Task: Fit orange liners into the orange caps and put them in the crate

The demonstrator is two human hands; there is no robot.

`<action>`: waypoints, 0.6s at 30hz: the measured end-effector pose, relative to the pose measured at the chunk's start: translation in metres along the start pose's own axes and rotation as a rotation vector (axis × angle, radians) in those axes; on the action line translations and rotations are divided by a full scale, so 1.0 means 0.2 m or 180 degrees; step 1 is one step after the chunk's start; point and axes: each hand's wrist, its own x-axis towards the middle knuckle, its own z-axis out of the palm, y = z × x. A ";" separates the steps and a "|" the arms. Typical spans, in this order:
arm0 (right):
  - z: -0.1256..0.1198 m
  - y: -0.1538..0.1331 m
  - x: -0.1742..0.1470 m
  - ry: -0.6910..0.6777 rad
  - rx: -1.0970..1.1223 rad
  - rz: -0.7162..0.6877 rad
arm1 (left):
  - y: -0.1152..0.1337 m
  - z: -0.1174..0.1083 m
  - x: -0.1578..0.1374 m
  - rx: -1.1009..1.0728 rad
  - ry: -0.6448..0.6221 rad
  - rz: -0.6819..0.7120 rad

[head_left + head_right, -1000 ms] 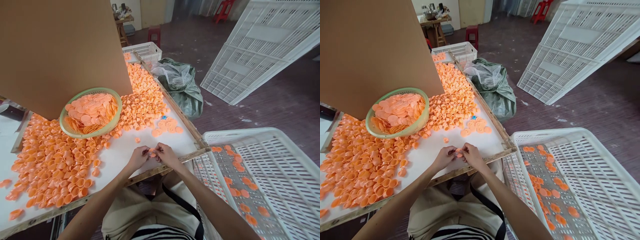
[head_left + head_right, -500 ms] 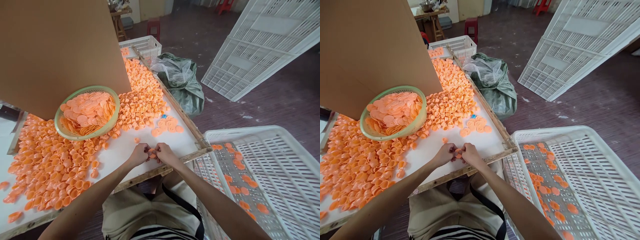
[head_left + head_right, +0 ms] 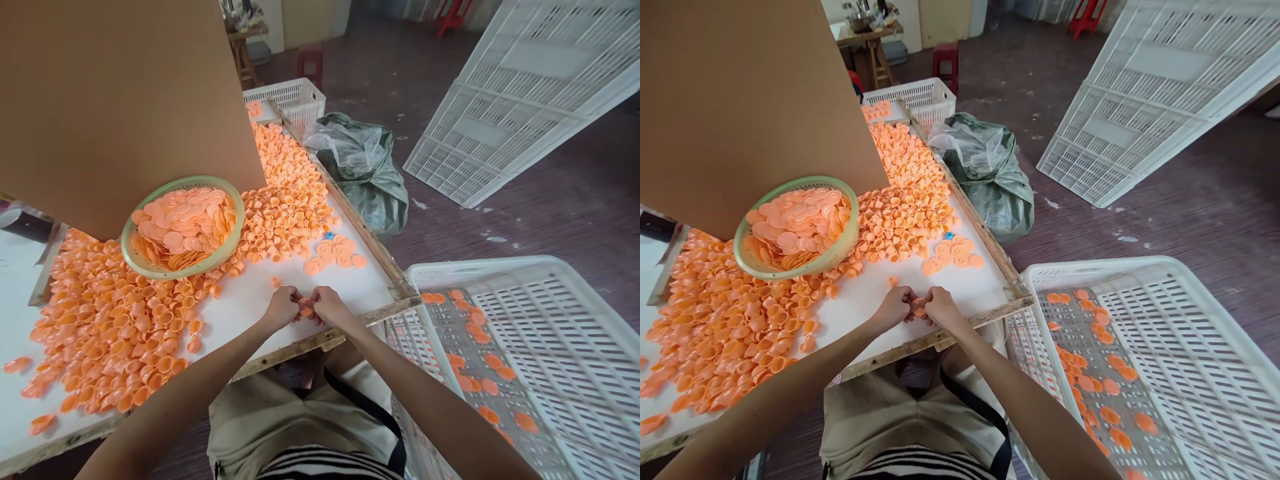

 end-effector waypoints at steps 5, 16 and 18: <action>-0.04 0.07 -0.13 0.0610 0.0118 -0.0721 | 0.02 0.03 -0.08 0.0525 0.0291 0.0722; -0.86 0.79 -0.60 0.3521 -0.0702 0.0039 | 0.19 0.09 0.20 0.2644 0.1345 0.1378; -0.85 0.86 -0.63 0.3461 -0.0645 0.0019 | 0.18 0.10 0.18 0.2494 0.1336 0.1374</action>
